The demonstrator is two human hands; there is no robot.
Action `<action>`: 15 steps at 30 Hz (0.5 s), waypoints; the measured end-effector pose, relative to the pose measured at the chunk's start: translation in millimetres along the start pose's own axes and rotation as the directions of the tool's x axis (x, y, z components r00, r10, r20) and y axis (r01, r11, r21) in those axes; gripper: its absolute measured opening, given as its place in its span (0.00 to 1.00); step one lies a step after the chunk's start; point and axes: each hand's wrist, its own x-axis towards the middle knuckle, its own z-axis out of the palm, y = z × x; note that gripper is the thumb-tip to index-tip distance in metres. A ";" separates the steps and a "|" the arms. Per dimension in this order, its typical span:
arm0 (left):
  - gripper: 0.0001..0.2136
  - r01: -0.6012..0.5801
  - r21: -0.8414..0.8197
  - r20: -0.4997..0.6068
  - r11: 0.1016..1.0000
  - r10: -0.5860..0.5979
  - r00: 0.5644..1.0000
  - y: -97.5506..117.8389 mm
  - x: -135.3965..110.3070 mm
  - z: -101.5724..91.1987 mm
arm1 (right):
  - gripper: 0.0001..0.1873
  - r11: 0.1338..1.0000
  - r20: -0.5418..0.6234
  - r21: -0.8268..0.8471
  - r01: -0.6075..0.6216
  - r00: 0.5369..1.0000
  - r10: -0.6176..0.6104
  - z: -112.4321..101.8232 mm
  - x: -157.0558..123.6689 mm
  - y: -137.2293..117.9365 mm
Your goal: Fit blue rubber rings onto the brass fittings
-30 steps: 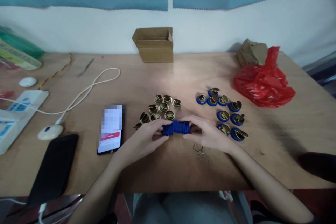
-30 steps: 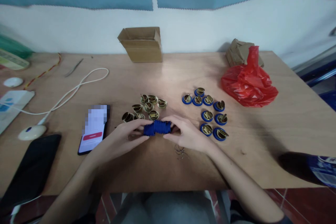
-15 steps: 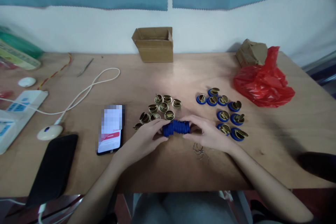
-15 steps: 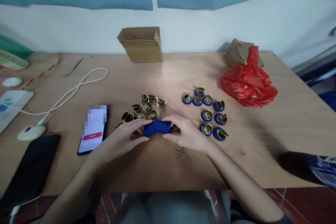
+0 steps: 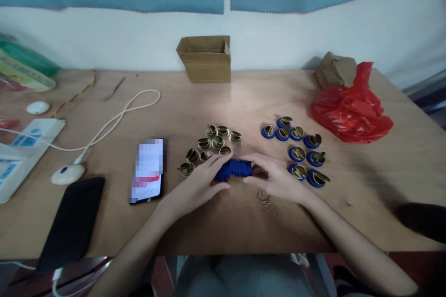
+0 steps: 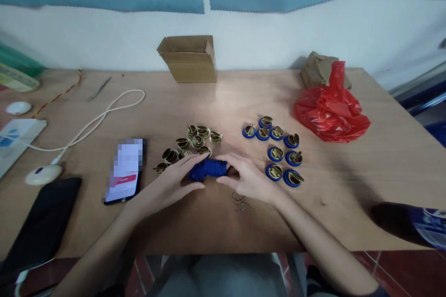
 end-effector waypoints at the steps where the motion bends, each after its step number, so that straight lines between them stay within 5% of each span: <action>1: 0.34 -0.012 -0.001 -0.005 1.000 0.012 1.000 -1.2 0.5 1.1 | 0.26 1.000 0.007 0.007 0.002 1.000 -0.002 0.4 -0.3 0.6; 15: 0.26 -0.025 -0.068 -0.091 0.997 0.018 0.996 -0.7 6.0 1.4 | 0.30 0.986 -0.043 -0.151 0.069 0.996 -0.076 6.4 -0.9 8.8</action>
